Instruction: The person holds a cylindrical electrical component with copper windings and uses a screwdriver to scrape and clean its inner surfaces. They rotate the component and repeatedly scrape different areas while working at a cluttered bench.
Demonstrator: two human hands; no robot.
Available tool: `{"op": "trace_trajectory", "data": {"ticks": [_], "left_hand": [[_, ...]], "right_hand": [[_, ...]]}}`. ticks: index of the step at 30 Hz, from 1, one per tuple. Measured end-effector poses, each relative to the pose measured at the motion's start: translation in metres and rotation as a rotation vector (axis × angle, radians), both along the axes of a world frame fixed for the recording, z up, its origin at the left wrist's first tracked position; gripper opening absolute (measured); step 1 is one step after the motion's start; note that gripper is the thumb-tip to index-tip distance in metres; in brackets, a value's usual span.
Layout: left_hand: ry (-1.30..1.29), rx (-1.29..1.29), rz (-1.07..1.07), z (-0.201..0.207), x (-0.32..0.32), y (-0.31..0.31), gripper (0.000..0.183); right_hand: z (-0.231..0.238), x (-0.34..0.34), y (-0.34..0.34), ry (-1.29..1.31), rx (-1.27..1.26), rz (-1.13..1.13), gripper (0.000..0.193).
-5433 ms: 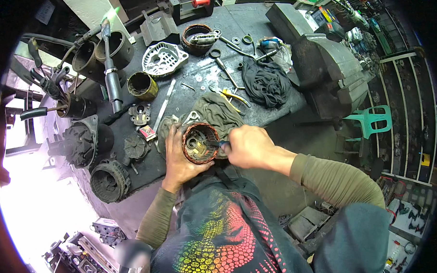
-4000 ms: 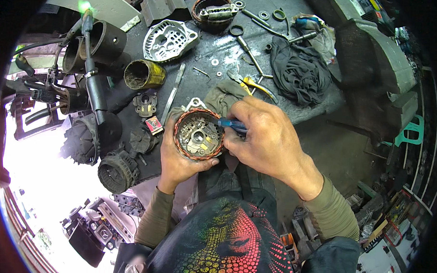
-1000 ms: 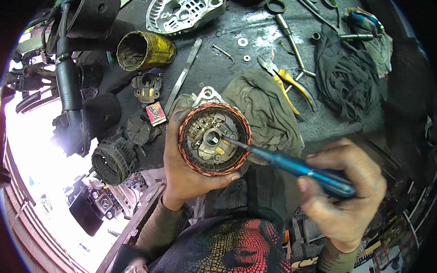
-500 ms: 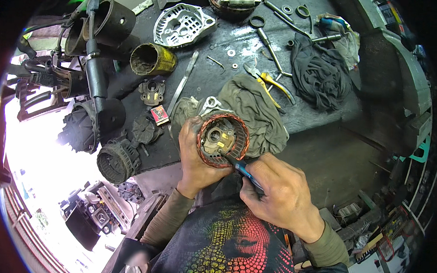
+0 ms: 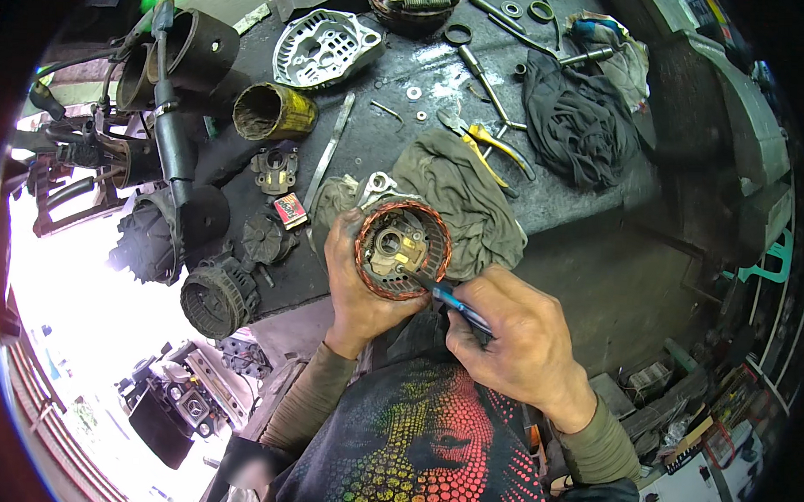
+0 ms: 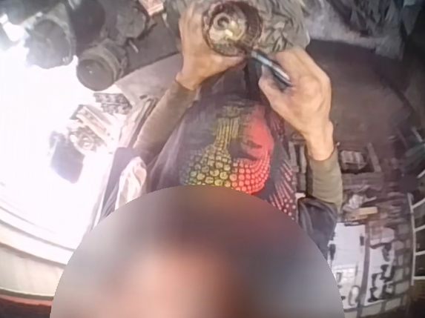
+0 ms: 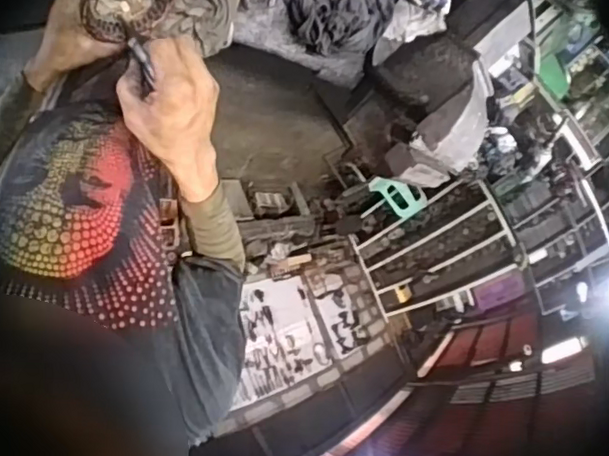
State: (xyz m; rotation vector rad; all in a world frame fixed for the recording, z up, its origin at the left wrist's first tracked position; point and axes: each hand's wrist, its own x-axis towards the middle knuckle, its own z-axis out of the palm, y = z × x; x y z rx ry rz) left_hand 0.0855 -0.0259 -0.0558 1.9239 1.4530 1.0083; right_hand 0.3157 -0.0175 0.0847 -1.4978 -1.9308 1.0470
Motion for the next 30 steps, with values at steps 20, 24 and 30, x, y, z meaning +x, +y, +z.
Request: {"op": "trace_trajectory", "data": {"ticks": [20, 24, 30], "left_hand": [[-0.15, -0.182, 0.05, -0.011, -0.01, -0.004, 0.137], [-0.128, -0.129, 0.028, -0.009, -0.005, -0.001, 0.135], [0.001, -0.043, 0.0, 0.009, 0.003, 0.008, 0.125]], "right_hand": [[0.023, -0.001, 0.006, -0.146, 0.026, 0.209, 0.049], [0.021, 0.0, 0.001, -0.44, -0.204, 0.297, 0.048], [0.022, 0.007, 0.003, -0.176, 0.039, 0.216, 0.045]]}}
